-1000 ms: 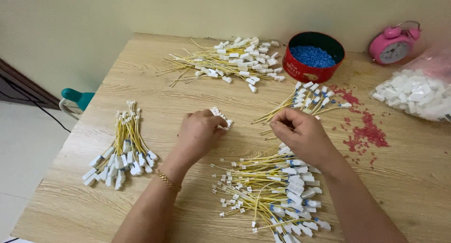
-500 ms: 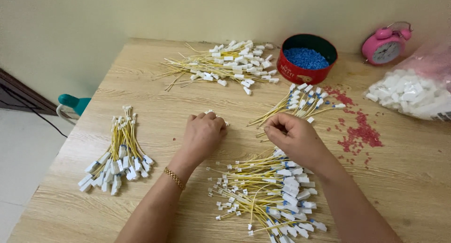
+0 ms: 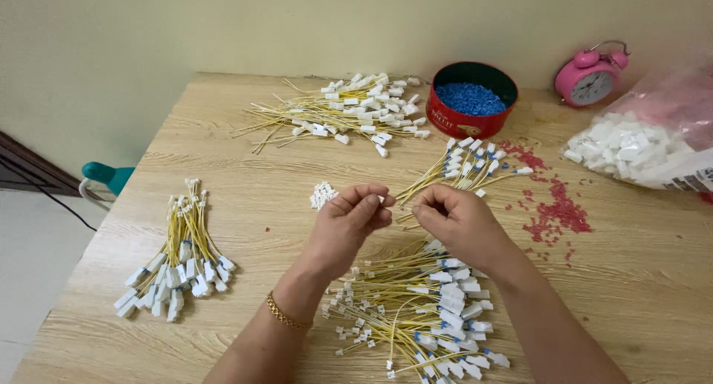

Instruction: Attach small white plastic connectors to the ends of yellow wires at a workstation.

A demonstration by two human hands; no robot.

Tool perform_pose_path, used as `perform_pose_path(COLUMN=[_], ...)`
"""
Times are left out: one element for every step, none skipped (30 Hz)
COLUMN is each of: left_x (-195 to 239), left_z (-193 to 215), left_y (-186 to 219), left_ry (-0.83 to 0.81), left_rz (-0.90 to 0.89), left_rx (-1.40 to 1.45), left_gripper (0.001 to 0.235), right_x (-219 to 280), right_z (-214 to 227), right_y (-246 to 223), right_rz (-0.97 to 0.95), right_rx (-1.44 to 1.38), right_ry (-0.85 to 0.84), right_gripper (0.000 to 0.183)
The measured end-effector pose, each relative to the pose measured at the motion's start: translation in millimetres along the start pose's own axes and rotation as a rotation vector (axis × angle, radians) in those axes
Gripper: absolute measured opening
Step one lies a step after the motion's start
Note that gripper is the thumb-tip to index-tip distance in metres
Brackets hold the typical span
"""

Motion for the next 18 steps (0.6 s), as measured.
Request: perform_pose_path(left_x=[0.5, 1.0, 1.4, 0.6, -0.3, -1.1, 1.1, 3.4, 5.7, 6.1, 6.4, 6.8, 6.8, 6.8, 6.6, 7.0, 7.4, 7.7], left_z=[-0.5, -1.0, -1.3, -0.8, -0.5, -0.3, -4.0, -7.6, -11.1, -11.5, -11.7, -12.0, -11.7, -11.6, -11.5, -11.8, -12.1, -12.5], left_y=[-6.1, -12.2, -18.0, -22.5, -26.8, -31.2, -27.8, -24.8, -21.6, -22.0, -22.0, -21.9, -22.1, -22.3, -22.3, -21.7, -21.2, -20.7], left_ry=[0.0, -0.006, -0.013, -0.012, -0.039, -0.065, -0.065, -0.054, -0.043, -0.043, -0.041, -0.038, -0.037, -0.04, -0.043, -0.043, -0.038, -0.033], left_rz=[0.002, 0.008, 0.014, 0.015, -0.002, -0.019, -0.017, 0.01, 0.036, 0.038, 0.033, 0.028, 0.028, 0.029, 0.03, 0.03, 0.042, 0.053], left_rx=[0.002, 0.035, 0.068, 0.069, 0.092, 0.115, 0.117, 0.116, 0.115, 0.117, 0.116, 0.116, 0.116, 0.119, 0.121, 0.122, 0.118, 0.114], left_gripper=[0.019, 0.017, 0.016, 0.016, 0.016, 0.017, 0.017, 0.018, 0.018, 0.018, 0.018, 0.018, 0.018, 0.018, 0.018, 0.018, 0.018, 0.018], right_x=[0.3, 0.6, 0.6, 0.5, 0.4, 0.4, 0.8, 1.2, 1.5, 1.3, 0.7, 0.2, 0.7, 1.3, 1.8, 1.2, 0.8, 0.3], right_z=[-0.2, -0.4, -0.7, -1.1, -1.3, -1.5, -1.8, -2.1, -2.5, -2.1, -1.8, -1.5, -2.0, -2.4, -2.8, -2.8, -2.9, -2.8], right_y=[-0.8, -1.8, -3.0, -2.9, -2.8, -2.6, -3.7, -4.6, -5.7, -4.5, -3.6, -2.7, -3.9, -5.0, -6.2, -4.4, -2.8, -1.2], right_rz=[-0.002, 0.017, 0.036, 0.034, 0.026, 0.018, 0.015, -0.004, -0.023, -0.025, -0.023, -0.021, -0.022, -0.038, -0.054, -0.054, -0.036, -0.018], right_rx=[0.001, 0.037, 0.073, 0.073, 0.092, 0.11, 0.111, 0.095, 0.08, 0.081, 0.086, 0.092, 0.092, 0.101, 0.11, 0.111, 0.103, 0.095], right_ry=[0.0, 0.009, 0.018, 0.018, 0.026, 0.034, 0.035, 0.04, 0.045, 0.045, 0.044, 0.042, 0.041, 0.042, 0.043, 0.043, 0.036, 0.029], right_gripper=[0.017, 0.017, 0.018, 0.018, 0.018, 0.017, 0.017, 0.017, 0.016, 0.016, 0.016, 0.016, 0.016, 0.017, 0.017, 0.017, 0.017, 0.018])
Point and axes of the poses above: each hand's wrist, its own x-axis away from the middle knuckle, its own z-axis out of the back of the hand, y = z × x, the point moved 1 cm from there along -x, towards the middle knuckle, and after that the axes turned 6 degrees about -x, right-handed, at the moved point
